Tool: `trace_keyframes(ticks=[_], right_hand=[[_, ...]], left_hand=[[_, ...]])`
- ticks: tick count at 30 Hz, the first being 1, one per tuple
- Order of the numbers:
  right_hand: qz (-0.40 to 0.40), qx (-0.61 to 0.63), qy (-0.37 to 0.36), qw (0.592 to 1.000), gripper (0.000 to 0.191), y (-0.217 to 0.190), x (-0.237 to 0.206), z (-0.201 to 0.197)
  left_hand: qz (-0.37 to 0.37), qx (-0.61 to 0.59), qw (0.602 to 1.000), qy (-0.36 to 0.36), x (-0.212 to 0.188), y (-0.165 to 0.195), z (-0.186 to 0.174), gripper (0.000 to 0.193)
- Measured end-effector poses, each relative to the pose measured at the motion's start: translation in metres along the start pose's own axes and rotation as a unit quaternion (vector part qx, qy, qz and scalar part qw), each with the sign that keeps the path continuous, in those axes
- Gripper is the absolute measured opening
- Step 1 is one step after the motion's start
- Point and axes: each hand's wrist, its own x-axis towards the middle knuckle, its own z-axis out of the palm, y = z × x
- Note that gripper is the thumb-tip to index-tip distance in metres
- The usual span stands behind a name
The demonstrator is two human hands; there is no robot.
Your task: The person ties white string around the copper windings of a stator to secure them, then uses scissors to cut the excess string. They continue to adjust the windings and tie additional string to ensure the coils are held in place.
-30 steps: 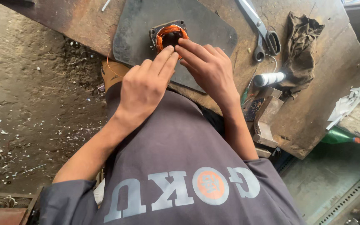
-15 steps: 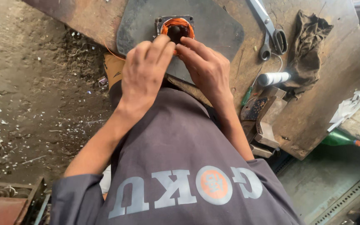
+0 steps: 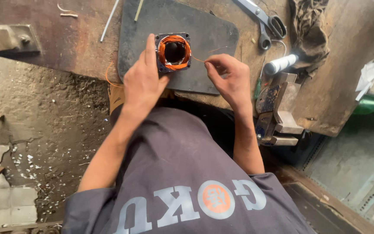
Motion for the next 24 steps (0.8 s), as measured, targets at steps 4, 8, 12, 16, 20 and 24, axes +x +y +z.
trace_keyframes(ticks=[4, 8, 12, 16, 20, 24], right_hand=[[0.01, -0.034, 0.07, 0.997, 0.011, -0.001, -0.044, -0.01], [0.087, -0.054, 0.132, 0.986, 0.011, -0.005, -0.088, -0.015], [0.148, -0.076, 0.16, 0.973, 0.011, -0.004, -0.122, -0.015], [0.184, -0.097, 0.193, 0.959, 0.011, -0.004, -0.139, -0.017], [0.097, -0.173, 0.176, 0.964, 0.015, -0.013, -0.127, -0.033], [-0.028, -0.176, 0.158, 0.971, 0.015, -0.019, -0.082, -0.04]], left_hand=[[0.109, 0.007, 0.99, -0.085, 0.027, -0.035, -0.027, 0.104], [0.222, 0.012, 0.969, -0.104, 0.064, -0.034, -0.048, 0.097], [0.299, 0.192, 0.931, 0.081, 0.054, -0.002, -0.074, 0.101], [0.212, -0.026, 0.977, -0.004, 0.002, 0.026, -0.066, 0.048], [0.068, -0.181, 0.969, -0.153, -0.02, 0.032, -0.01, 0.025], [-0.14, -0.436, 0.869, -0.184, -0.007, 0.031, 0.039, 0.042]])
